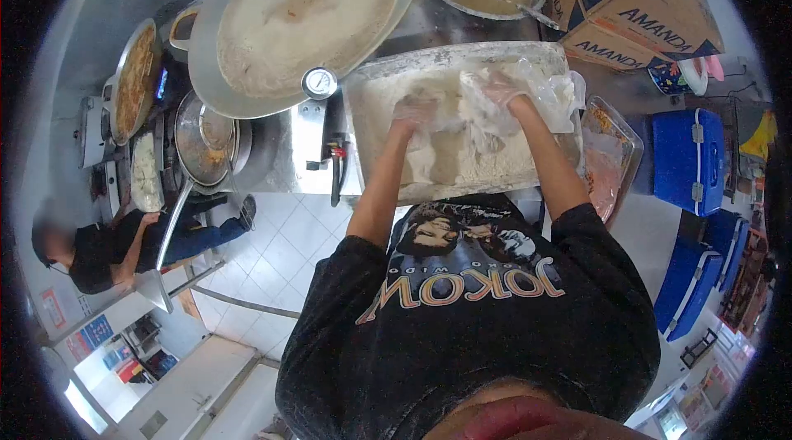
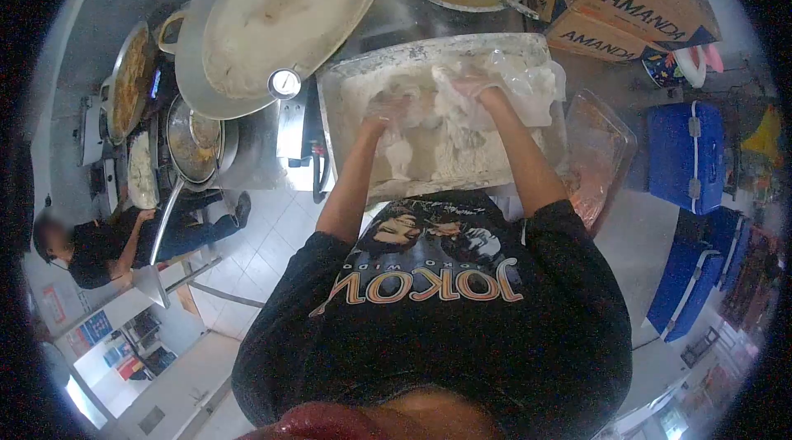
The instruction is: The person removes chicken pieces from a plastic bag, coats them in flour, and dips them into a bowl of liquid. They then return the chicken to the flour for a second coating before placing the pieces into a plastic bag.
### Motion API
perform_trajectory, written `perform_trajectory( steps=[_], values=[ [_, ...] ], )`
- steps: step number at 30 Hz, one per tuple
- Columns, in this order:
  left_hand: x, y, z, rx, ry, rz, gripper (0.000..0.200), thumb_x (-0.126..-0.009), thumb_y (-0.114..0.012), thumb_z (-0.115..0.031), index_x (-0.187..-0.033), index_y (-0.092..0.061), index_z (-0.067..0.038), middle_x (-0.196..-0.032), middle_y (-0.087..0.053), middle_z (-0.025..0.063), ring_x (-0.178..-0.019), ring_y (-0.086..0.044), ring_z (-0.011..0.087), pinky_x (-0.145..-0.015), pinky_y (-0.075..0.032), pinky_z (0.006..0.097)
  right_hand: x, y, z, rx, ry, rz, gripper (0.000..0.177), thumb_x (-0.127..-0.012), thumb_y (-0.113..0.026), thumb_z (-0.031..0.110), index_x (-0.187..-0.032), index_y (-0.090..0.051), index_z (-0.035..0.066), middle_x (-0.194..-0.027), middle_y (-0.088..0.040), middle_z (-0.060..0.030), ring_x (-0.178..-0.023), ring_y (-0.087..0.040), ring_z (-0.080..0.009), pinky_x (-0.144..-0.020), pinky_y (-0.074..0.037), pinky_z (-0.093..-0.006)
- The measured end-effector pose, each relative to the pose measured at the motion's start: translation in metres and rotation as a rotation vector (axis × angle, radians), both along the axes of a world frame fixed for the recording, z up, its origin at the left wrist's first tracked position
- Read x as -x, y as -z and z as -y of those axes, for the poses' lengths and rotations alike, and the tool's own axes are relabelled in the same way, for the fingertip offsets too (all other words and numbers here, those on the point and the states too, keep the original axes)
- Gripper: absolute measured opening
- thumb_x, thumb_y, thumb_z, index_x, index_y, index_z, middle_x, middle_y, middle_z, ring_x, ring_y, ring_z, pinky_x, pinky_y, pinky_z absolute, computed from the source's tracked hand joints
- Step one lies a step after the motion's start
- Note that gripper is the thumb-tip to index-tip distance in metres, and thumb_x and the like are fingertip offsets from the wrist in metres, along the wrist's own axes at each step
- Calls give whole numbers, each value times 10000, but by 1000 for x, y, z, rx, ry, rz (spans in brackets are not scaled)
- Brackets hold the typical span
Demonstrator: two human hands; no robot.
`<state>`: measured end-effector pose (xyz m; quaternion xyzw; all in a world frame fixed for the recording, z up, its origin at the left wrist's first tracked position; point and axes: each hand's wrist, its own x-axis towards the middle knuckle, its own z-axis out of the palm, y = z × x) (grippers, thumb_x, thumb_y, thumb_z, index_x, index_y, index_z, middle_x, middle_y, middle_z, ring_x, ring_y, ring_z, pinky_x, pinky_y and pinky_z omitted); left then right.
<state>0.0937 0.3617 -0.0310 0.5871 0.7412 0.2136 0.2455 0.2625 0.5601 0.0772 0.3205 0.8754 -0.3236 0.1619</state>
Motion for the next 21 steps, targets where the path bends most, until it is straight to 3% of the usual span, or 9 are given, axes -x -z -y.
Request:
perform_trajectory(
  steps=[3, 5, 8, 10, 12, 13, 15, 17, 21],
  values=[
    [-13, -58, -10, 232, -235, 368, 404, -922, -441, -326, -1237, -547, -97, -1175, -614, 83, -1040, -589, 232, -927, -443, 372, -16, 30, -5, 26, -216, -290, 603, -897, -456, 463, -1295, -467, 11, -1298, -506, -186, -1183, -492, -318, -980, -392, -374],
    [-15, -104, 2, 264, -195, 269, 446, -910, -462, -380, -1247, -537, -98, -1153, -623, 89, -1039, -585, 204, -912, -448, 371, -13, -5, 3, 217, -8, -392, 639, -889, -429, 493, -1313, -445, 16, -1324, -481, -204, -1225, -455, -336, -1020, -354, -374],
    [10, -43, 28, 132, -61, -119, 394, -912, -457, -337, -1200, -580, -98, -1103, -631, 153, -1005, -600, 305, -859, -481, 377, 9, 16, -13, 7, 276, 34, 644, -896, -388, 500, -1331, -438, 28, -1353, -455, -208, -1254, -427, -332, -1051, -317, -370],
    [-2, -32, 37, 141, -306, 277, 457, -929, -438, -396, -1246, -545, -85, -1184, -592, 148, -1077, -563, 281, -920, -442, 364, 5, 40, -3, -59, 47, 146, 642, -909, -352, 502, -1320, -454, 20, -1350, -458, -211, -1251, -429, -334, -1048, -323, -374],
    [-15, -8, 33, -34, -372, 517, 541, -919, -446, -465, -1287, -501, -72, -1226, -566, 127, -1071, -555, 261, -938, -426, 358, 9, 67, 3, -39, -19, 124, 606, -899, -399, 484, -1288, -495, 29, -1317, -494, -180, -1194, -471, -301, -1019, -350, -366],
    [-20, 24, 24, -209, -312, 551, 597, -902, -463, -504, -1306, -475, -65, -1226, -559, 108, -1029, -565, 251, -925, -430, 360, 17, 79, 4, 17, 32, 43, 571, -882, -465, 464, -1260, -527, 41, -1285, -528, -148, -1138, -511, -267, -992, -373, -356],
    [-37, 22, 22, -228, -385, 875, 660, -886, -482, -542, -1323, -448, -48, -1238, -545, 93, -1003, -572, 244, -912, -436, 372, 15, 124, 18, 248, 211, -142, 517, -867, -538, 422, -1235, -559, 60, -1244, -565, -103, -1065, -548, -217, -954, -401, -334],
    [-41, -43, 12, 63, -655, 1416, 669, -890, -484, -539, -1320, -447, -28, -1258, -532, 100, -1035, -567, 247, -912, -440, 393, 27, 162, 22, 568, 438, -385, 481, -868, -553, 377, -1239, -560, 72, -1225, -570, -77, -1030, -541, -185, -935, -409, -311],
    [-41, -15, 26, -54, -659, 1168, 647, -875, -533, -494, -1296, -458, -9, -1234, -555, 117, -1060, -574, 264, -864, -472, 431, 11, 132, 5, 770, 358, -303, 450, -881, -558, 259, -1290, -519, 76, -1303, -510, -141, -1153, -487, -234, -1009, -354, -316]
  ],
)
